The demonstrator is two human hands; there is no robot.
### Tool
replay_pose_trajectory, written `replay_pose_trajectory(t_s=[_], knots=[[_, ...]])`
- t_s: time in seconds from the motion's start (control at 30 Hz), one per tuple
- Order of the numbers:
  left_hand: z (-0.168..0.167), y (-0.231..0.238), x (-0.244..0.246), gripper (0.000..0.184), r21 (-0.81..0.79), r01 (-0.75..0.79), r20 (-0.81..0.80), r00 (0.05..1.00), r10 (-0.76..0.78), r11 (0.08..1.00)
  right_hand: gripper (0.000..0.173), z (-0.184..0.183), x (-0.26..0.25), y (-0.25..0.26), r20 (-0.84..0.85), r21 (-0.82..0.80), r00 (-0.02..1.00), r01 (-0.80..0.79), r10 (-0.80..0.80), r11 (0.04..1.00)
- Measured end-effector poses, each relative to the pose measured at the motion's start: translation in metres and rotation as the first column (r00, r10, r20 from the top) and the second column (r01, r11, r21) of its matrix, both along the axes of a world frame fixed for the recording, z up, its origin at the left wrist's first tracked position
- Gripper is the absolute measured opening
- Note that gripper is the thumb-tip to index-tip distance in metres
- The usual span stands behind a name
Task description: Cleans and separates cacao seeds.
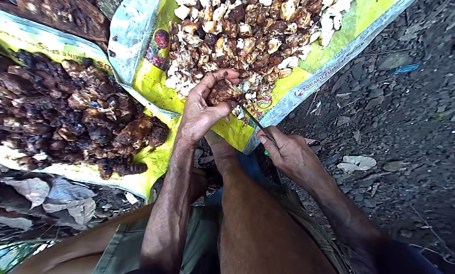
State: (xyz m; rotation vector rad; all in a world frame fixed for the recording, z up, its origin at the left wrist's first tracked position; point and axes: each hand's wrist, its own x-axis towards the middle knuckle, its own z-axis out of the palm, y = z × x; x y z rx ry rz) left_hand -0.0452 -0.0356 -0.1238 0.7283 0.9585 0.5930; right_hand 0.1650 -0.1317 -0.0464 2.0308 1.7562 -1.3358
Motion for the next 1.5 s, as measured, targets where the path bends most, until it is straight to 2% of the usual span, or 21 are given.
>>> replay_pose_trajectory(t_s=[0.1, 0.23, 0.33, 0.4, 0.53, 0.67, 0.77, 0.8, 0.87, 0.93, 1.03, 1.17, 1.3, 1.37, 1.43, 1.5], knots=[[0.007, -0.005, 0.0, 0.053, 0.002, 0.018, -0.025, 1.0, -0.018, 1.0, 0.034, 0.001, 0.001, 0.003, 0.02, -0.024, 0.999, -0.035, 0.036, 0.999], [0.007, -0.005, 0.001, 0.054, 0.098, 0.088, -0.089, 0.993, -0.079, 0.991, 0.03, 0.002, 0.002, 0.005, 0.011, -0.08, 0.999, -0.035, 0.036, 0.996], [-0.011, 0.002, 0.001, 0.061, 0.157, 0.028, -0.067, 0.998, -0.018, 0.987, 0.029, 0.002, 0.002, 0.007, -0.021, -0.119, 0.999, -0.035, 0.033, 0.992], [-0.012, 0.005, 0.0, 0.063, 0.166, 0.021, -0.062, 0.998, -0.011, 0.986, 0.028, 0.003, 0.002, 0.009, -0.033, -0.136, 0.999, -0.029, 0.025, 0.99], [0.057, 0.007, 0.002, 0.049, 0.044, 0.164, -0.242, 0.959, -0.149, 0.985, 0.027, 0.002, 0.002, 0.01, -0.023, -0.156, 0.999, -0.049, 0.046, 0.987], [0.059, 0.008, 0.005, 0.042, 0.035, 0.166, -0.236, 0.96, -0.153, 0.986, 0.025, 0.0, 0.0, 0.009, -0.005, -0.152, 1.0, -0.027, 0.027, 0.988], [0.077, 0.014, 0.011, 0.04, -0.066, 0.16, -0.317, 0.933, -0.172, 0.985, 0.022, -0.003, -0.004, 0.008, 0.033, -0.158, 0.999, -0.016, 0.022, 0.987], [0.072, 0.011, 0.013, 0.04, -0.068, 0.139, -0.317, 0.936, -0.154, 0.988, 0.022, -0.005, -0.005, 0.007, 0.047, -0.155, 0.999, -0.009, 0.016, 0.988], [0.031, -0.003, 0.015, 0.038, 0.0, 0.039, -0.226, 0.973, -0.038, 0.999, 0.023, -0.008, -0.007, 0.005, 0.07, -0.13, 0.998, 0.005, 0.004, 0.991], [0.011, -0.005, 0.013, 0.039, 0.001, -0.019, -0.165, 0.986, 0.019, 1.0, 0.025, -0.011, -0.011, 0.004, 0.087, -0.104, 0.996, 0.034, -0.025, 0.994], [0.025, 0.002, 0.005, 0.043, -0.024, -0.016, -0.162, 0.987, 0.012, 1.0, 0.026, -0.016, -0.019, 0.008, 0.105, -0.045, 0.992, 0.071, -0.066, 0.996], [0.003, 0.011, 0.017, 0.039, -0.032, -0.133, -0.268, 0.956, 0.119, 0.991, 0.027, -0.022, -0.028, 0.014, 0.151, -0.05, 0.983, 0.113, -0.104, 0.992], [0.007, 0.01, 0.03, 0.04, 0.007, -0.175, -0.479, 0.864, 0.157, 0.984, 0.029, -0.025, -0.036, 0.02, 0.199, -0.069, 0.974, 0.122, -0.106, 0.99], [0.012, 0.007, 0.038, 0.047, 0.047, -0.196, -0.582, 0.792, 0.186, 0.98, 0.034, -0.017, -0.041, 0.028, 0.23, -0.173, 0.969, 0.129, -0.087, 0.977], [0.01, 0.01, 0.05, 0.052, 0.112, -0.281, -0.558, 0.776, 0.294, 0.953, 0.036, -0.005, -0.039, 0.043, 0.215, -0.275, 0.968, 0.185, -0.127, 0.943], [0.013, 0.013, 0.055, 0.051, 0.098, -0.342, -0.546, 0.767, 0.338, 0.935, 0.035, 0.004, -0.037, 0.053, 0.179, -0.322, 0.969, 0.223, -0.172, 0.92]])
